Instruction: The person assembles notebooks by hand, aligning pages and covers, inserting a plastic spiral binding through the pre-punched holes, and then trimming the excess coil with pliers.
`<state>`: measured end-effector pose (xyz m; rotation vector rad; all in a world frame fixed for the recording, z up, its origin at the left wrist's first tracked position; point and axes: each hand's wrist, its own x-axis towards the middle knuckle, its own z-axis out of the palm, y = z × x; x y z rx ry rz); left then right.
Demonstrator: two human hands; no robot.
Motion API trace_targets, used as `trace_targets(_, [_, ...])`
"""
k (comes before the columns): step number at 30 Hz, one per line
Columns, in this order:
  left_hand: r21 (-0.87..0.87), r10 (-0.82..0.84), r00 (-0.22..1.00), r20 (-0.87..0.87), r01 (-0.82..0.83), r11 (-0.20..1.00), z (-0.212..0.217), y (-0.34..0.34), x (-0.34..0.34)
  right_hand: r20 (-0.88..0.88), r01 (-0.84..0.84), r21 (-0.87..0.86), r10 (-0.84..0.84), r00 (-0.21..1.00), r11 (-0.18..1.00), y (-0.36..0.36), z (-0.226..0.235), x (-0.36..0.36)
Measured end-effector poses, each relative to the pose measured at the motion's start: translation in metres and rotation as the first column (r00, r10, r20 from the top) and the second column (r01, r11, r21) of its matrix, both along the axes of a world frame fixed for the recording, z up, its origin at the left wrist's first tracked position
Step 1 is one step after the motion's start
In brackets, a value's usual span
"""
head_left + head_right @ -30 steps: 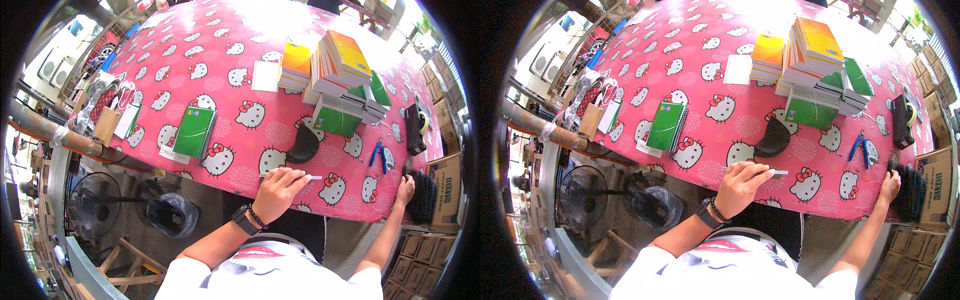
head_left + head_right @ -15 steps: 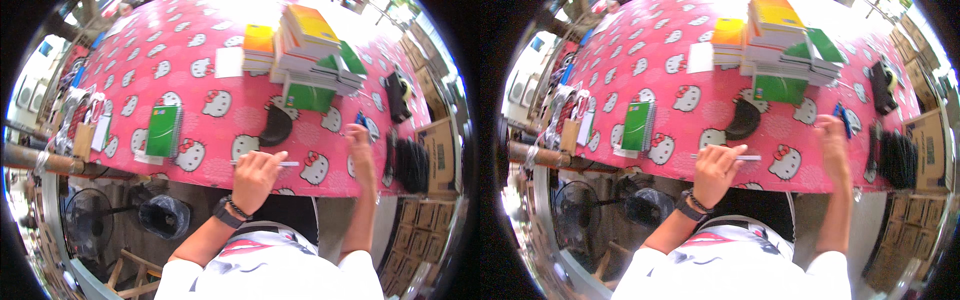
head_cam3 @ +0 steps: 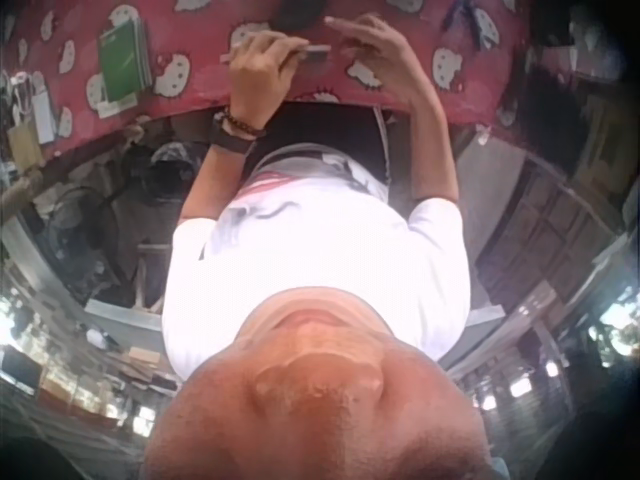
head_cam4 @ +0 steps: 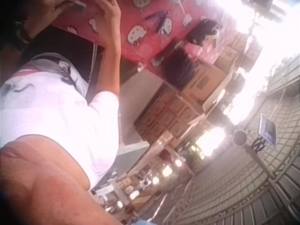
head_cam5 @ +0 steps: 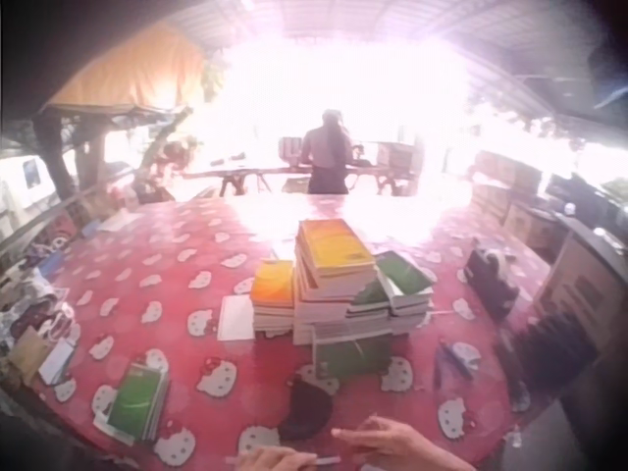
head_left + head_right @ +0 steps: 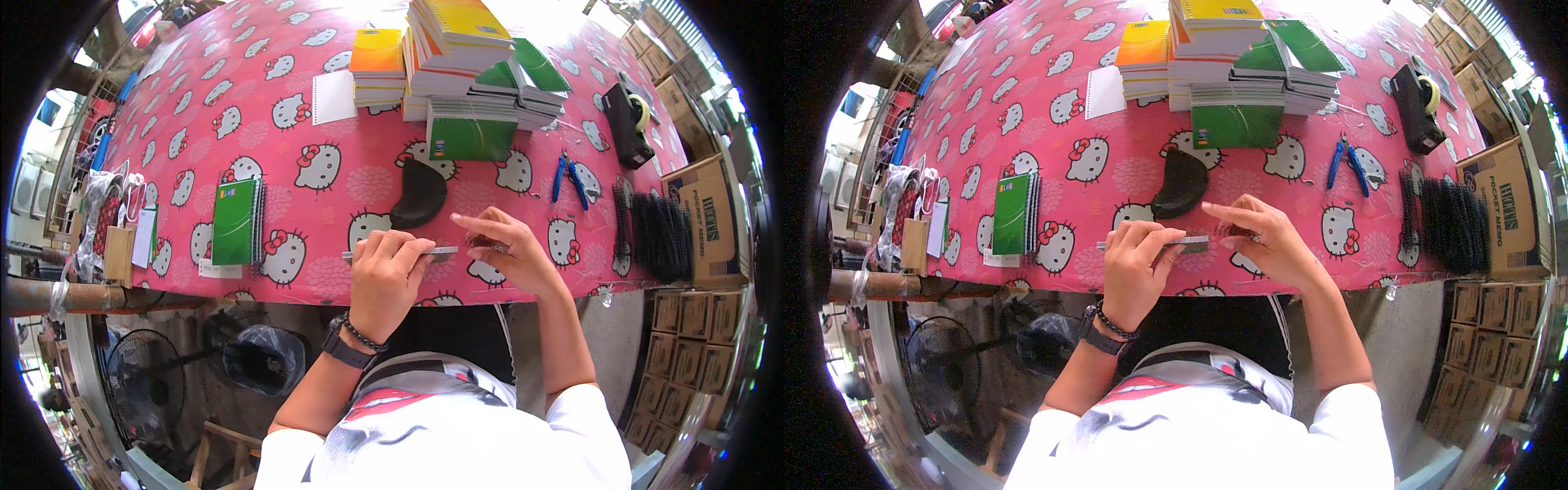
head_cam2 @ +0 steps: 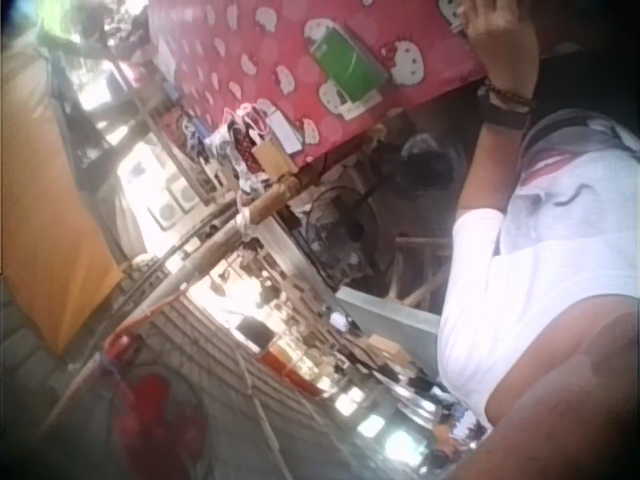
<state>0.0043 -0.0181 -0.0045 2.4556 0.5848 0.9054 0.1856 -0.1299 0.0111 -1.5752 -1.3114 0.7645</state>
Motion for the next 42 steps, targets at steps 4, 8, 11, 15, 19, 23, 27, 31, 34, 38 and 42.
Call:
trace_targets(4, [0.004, -0.003, 1.000, 0.004, 0.003, 1.000, 0.001, -0.001, 0.000, -0.306, 0.019, -0.086, -0.045, 0.951, 0.996, -0.002, -0.004, -0.001])
trace_targets(8, [-0.002, -0.006, 1.000, -0.001, 0.006, 1.000, 0.000, -0.002, -0.001, -0.081, -0.065, -0.065, 0.059, 0.995, 0.996, -0.001, -0.002, 0.001])
trace_targets(11, [0.000, -0.014, 1.000, -0.005, 0.014, 1.000, 0.000, -0.002, -0.001, -0.059, -0.136, -0.080, 0.131, 0.990, 0.988, 0.000, -0.004, 0.004])
trace_targets(15, [-0.004, -0.023, 1.000, -0.005, 0.023, 1.000, 0.001, -0.003, -0.002, -0.117, -0.183, -0.259, 0.158, 0.981, 0.948, 0.000, 0.009, 0.004])
trace_targets(19, [-0.004, -0.002, 1.000, -0.001, 0.002, 1.000, 0.003, -0.005, -0.002, 0.178, -0.129, -0.057, 0.137, 0.974, 0.990, 0.003, 0.012, -0.002])
trace_targets(23, [-0.005, -0.006, 1.000, -0.022, 0.006, 1.000, 0.004, -0.008, -0.002, 0.014, -0.112, -0.176, 0.116, 0.993, 0.978, -0.004, 0.013, 0.000])
trace_targets(27, [-0.013, 0.030, 0.999, -0.033, -0.030, 0.999, 0.008, -0.012, -0.001, 0.168, -0.086, -0.153, 0.112, 0.979, 0.984, -0.004, 0.020, -0.010])
trace_targets(31, [-0.008, -0.004, 1.000, 0.004, 0.004, 1.000, 0.013, -0.020, 0.006, 0.134, -0.138, -0.162, 0.160, 0.978, 0.977, -0.003, 0.015, -0.010])
trace_targets(34, [0.058, -0.081, 0.993, -0.090, 0.086, 0.995, 0.000, -0.021, 0.007, 0.071, -0.141, -0.314, 0.171, 0.983, 0.939, 0.002, 0.024, -0.006])
trace_targets(38, [0.053, -0.084, 0.992, -0.098, 0.090, 0.995, -0.001, -0.021, 0.002, 0.258, -0.013, -0.051, 0.026, 0.966, 0.999, 0.023, -0.003, 0.015])
trace_targets(42, [0.031, -0.107, 0.992, -0.066, 0.109, 0.994, 0.007, -0.022, 0.003, 0.602, -0.036, -0.034, 0.050, 0.797, 0.999, 0.055, -0.015, 0.020])
